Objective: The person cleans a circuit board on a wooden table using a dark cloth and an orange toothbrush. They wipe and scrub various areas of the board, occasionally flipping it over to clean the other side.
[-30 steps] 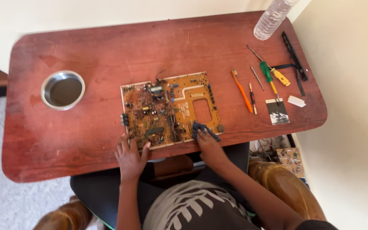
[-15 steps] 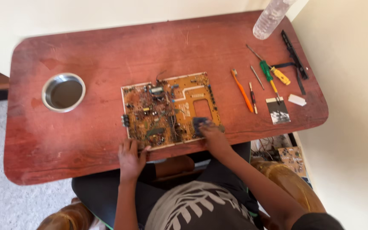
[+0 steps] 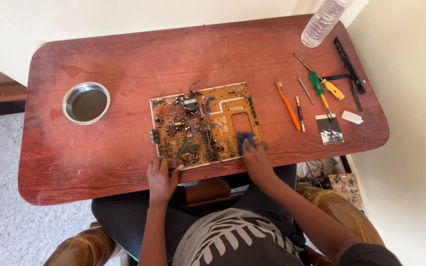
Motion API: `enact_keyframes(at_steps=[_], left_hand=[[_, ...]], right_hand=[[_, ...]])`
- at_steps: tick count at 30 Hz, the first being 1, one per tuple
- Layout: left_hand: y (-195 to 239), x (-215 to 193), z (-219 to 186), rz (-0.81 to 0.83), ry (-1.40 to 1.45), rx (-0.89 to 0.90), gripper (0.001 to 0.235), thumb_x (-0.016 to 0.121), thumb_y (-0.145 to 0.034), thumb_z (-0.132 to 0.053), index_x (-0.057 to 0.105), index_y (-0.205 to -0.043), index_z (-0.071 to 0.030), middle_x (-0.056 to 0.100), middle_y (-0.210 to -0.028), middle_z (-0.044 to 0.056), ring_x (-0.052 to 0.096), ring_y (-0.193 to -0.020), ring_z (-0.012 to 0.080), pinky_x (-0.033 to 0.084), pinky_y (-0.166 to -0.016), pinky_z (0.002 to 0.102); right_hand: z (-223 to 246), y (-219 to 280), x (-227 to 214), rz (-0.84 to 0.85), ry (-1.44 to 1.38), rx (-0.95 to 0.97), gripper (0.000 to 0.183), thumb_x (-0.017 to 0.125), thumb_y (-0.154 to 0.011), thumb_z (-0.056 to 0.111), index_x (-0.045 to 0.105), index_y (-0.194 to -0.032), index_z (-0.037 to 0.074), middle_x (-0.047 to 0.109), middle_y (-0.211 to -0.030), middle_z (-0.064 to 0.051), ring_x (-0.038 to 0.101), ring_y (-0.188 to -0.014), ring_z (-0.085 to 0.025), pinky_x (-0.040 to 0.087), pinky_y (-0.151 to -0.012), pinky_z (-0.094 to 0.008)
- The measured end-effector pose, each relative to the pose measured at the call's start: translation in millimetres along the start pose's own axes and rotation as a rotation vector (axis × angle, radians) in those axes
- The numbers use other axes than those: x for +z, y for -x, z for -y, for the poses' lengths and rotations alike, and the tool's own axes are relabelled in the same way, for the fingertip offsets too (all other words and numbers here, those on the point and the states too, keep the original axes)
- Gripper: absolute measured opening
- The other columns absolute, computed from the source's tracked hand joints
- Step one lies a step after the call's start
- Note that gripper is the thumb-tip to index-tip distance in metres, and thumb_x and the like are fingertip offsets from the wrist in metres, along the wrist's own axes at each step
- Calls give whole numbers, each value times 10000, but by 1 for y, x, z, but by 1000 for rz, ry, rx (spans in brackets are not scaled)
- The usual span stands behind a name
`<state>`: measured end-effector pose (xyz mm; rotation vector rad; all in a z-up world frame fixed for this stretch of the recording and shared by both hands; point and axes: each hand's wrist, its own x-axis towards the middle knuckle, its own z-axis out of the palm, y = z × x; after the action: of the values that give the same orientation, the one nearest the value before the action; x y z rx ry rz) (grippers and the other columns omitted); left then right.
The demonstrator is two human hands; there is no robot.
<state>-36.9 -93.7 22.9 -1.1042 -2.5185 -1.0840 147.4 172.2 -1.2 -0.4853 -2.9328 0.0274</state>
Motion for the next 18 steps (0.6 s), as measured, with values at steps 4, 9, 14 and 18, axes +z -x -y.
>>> enact_keyframes(at_steps=[4, 9, 14, 18], left_hand=[[2, 3, -2, 9, 11, 7, 275, 814, -849, -226, 652, -970, -40, 589, -1043, 154, 552, -991, 369, 453, -864, 510], [1, -1, -2, 30, 49, -29, 263, 821, -837, -218, 656, -949, -48, 596, -1027, 147, 551, -971, 373, 451, -839, 505], [-5, -3, -4, 14, 33, -3, 271, 817, -827, -206, 657, -961, -34, 594, -1022, 161, 543, -970, 377, 442, -839, 511], [2, 0, -3, 43, 40, -55, 268, 834, -836, -224, 678, -955, -42, 593, -1009, 157, 534, -959, 371, 444, -851, 502]], right_hand=[[-8, 1, -4, -39, 54, -93, 457, 572, -872, -2, 609, -1318, -93, 602, -1425, -210, 494, -1384, -411, 410, -1179, -446], [0, -5, -18, -46, -37, 82, 464, 595, -814, 0, 638, -1271, -65, 605, -1423, -156, 520, -1265, -407, 450, -1041, -498], [10, -11, -28, -62, -5, -4, 485, 614, -763, -3, 668, -1244, -3, 575, -1309, -201, 532, -1113, -382, 479, -933, -487], [10, -7, -25, -91, -57, 119, 327, 626, -892, 49, 676, -1213, 17, 565, -1242, -174, 539, -1130, -361, 495, -887, -475]])
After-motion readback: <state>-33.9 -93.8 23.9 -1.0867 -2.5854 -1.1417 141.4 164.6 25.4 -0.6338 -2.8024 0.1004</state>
